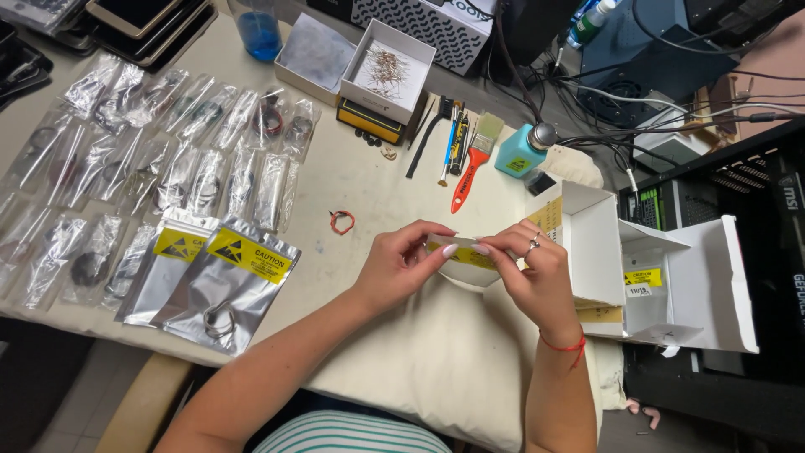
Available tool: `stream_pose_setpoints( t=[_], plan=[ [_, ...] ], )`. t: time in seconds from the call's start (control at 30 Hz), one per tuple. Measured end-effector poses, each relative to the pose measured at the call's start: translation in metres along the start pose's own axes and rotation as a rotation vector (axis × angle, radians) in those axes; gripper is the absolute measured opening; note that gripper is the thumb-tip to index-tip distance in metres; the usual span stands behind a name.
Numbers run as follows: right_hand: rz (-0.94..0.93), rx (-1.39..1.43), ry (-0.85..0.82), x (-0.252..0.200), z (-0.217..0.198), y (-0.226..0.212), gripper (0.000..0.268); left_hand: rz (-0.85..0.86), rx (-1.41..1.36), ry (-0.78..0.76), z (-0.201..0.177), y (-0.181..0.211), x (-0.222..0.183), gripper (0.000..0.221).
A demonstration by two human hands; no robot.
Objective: Packaging small electronic components into individual anti-static bags at a repair station.
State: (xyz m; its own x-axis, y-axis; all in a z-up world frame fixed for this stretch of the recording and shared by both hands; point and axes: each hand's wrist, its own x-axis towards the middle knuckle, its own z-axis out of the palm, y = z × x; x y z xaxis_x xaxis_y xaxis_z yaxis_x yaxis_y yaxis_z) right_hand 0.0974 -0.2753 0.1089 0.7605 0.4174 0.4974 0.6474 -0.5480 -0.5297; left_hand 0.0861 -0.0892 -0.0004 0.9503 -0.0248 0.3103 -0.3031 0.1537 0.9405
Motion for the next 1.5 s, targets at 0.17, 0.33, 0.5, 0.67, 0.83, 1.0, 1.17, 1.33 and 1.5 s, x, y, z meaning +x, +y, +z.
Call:
stream_pose_setpoints(
  t=[0.17,0.33,0.5,0.67,0.83,1.0,1.17,1.33,1.5],
  plan=[
    [0.03,0.011,-0.03,-0.002,0.0,0.008,0.009,-0.012,-0.026,0.026,0.002,0.0,0.001,0.026],
    [0.05,0.01,-0.073,-0.007,0.001,0.018,0.012,-0.014,-0.04,0.05,-0.003,0.007,0.005,0.042],
    [0.015,0.062,-0.13,-0.01,0.002,0.025,0.02,0.087,0.005,-0.012,-0.011,0.021,0.011,0.038],
    [-0.029,0.129,-0.145,0.0,0.002,0.007,0.028,0.071,0.008,-0.059,-0.016,0.02,0.013,0.028],
    [0.051,0.146,-0.179,-0.004,-0.003,0.019,0.025,0.093,0.035,-0.078,-0.018,0.023,0.014,0.031],
    [0.062,0.222,-0.305,0.0,-0.01,0.017,0.012,0.234,0.203,-0.202,-0.02,0.034,0.011,0.024],
    [0.109,0.245,-0.365,-0.001,-0.013,0.018,0.012,0.302,0.257,-0.307,-0.015,0.026,0.007,0.018],
    [0.174,0.307,-0.357,0.001,-0.013,0.017,0.015,0.234,0.278,-0.366,-0.016,0.028,0.009,0.013],
    [0.335,0.337,-0.422,0.001,-0.015,0.016,0.029,0.211,0.287,-0.502,-0.013,0.04,0.004,0.005]
  ],
)
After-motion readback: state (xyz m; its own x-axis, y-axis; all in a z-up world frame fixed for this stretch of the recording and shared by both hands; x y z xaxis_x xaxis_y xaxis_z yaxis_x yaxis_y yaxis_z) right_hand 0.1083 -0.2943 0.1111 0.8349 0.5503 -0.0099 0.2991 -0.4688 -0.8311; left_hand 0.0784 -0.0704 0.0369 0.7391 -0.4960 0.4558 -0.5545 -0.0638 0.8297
